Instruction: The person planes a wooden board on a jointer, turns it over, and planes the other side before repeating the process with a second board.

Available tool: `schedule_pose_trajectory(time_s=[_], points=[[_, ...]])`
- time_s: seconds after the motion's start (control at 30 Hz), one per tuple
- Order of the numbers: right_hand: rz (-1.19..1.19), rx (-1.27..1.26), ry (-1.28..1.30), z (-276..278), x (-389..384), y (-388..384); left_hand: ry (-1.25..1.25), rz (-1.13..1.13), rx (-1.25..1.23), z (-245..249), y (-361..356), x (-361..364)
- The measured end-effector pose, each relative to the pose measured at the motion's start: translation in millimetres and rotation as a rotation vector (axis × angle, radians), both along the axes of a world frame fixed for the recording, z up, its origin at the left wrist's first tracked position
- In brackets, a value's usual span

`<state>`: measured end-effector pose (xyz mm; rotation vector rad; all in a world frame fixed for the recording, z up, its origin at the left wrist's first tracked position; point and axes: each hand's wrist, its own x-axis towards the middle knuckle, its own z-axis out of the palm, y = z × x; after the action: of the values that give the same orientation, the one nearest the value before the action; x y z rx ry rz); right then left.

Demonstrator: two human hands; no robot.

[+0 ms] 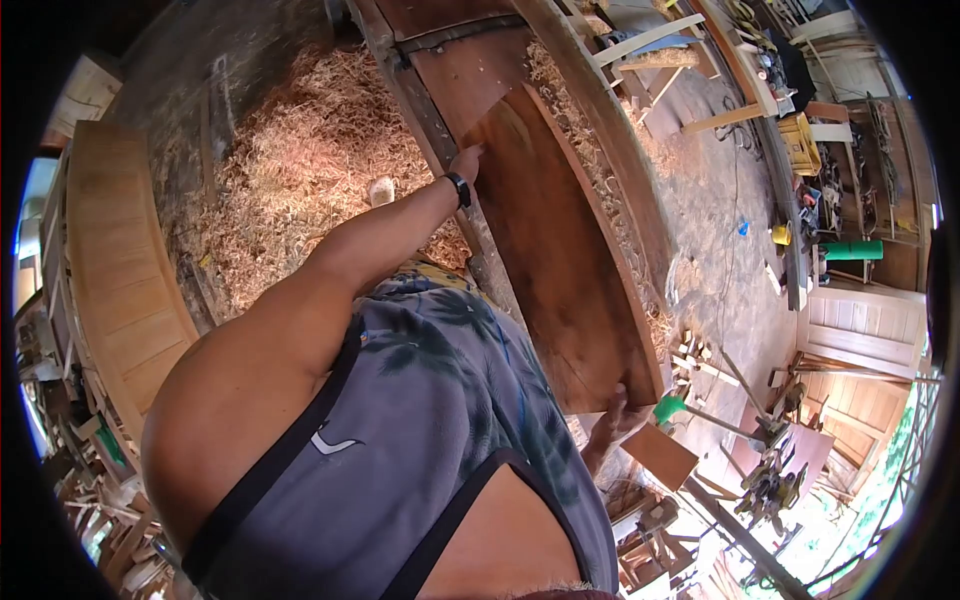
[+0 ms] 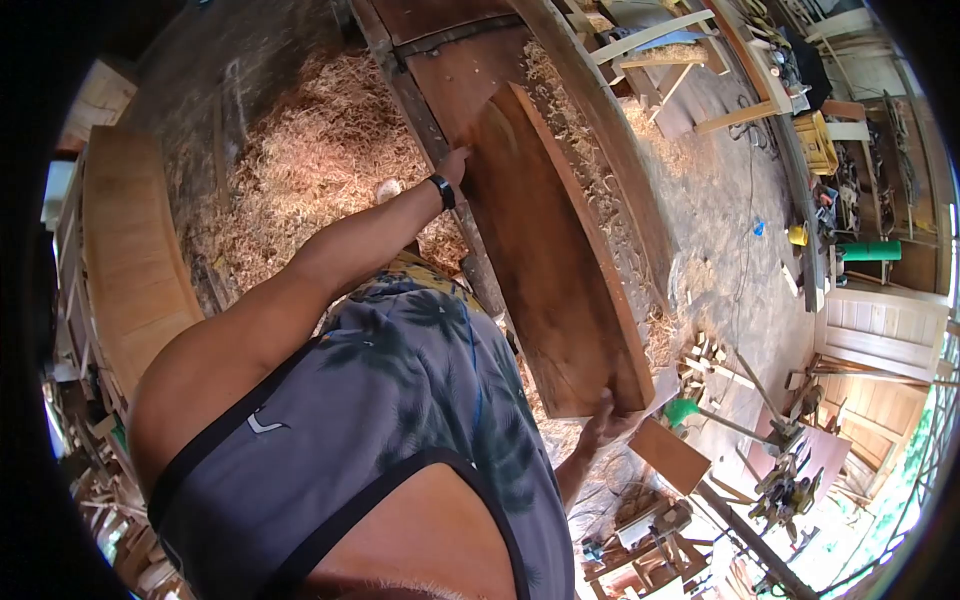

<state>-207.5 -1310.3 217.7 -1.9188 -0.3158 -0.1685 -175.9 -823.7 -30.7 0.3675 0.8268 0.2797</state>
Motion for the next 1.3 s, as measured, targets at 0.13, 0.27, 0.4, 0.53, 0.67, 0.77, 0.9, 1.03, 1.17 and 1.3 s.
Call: schedule_pose_trajectory(time_s=[0.13,0.27,0.4,0.53,0.67,0.77,0.9,1.03,1.17,1.3], points=[[0.167,0.092,0.215,-53.5,10.5,-20.9,0.073,-0.196,0.154,112.9,-14.5,-22.0],[0.228,0.033,0.174,-76.2,15.8,8.7,0.366,-0.246,0.245,128.9,-12.6,-12.4],[0.214,-0.096,0.196,-127.0,32.0,23.4,0.234,-0.159,0.194,168.7,-20.2,-17.6],[0.243,-0.076,0.121,-147.0,38.6,43.7,0.242,-0.320,0.635,151.7,-25.4,-11.3],[0.267,-0.023,0.291,-189.1,50.9,36.1,0.415,-0.368,0.781,147.3,-45.2,-0.6],[0.306,-0.199,0.195,-162.4,45.6,44.9,0.483,-0.300,0.835,145.2,-48.3,1.4],[0.351,-0.405,0.077,-108.0,46.6,63.0,0.536,-0.289,0.870,164.0,-54.2,7.9],[0.483,-0.226,0.022,-57.7,64.4,83.3,0.590,-0.113,1.054,146.0,-49.2,19.2],[0.692,-0.554,-0.029,-50.7,86.1,99.8,0.545,-0.039,1.107,148.2,-51.3,18.5],[0.762,-0.652,0.090,-38.4,86.1,116.1,0.613,-0.112,1.018,168.0,-49.7,18.0]])
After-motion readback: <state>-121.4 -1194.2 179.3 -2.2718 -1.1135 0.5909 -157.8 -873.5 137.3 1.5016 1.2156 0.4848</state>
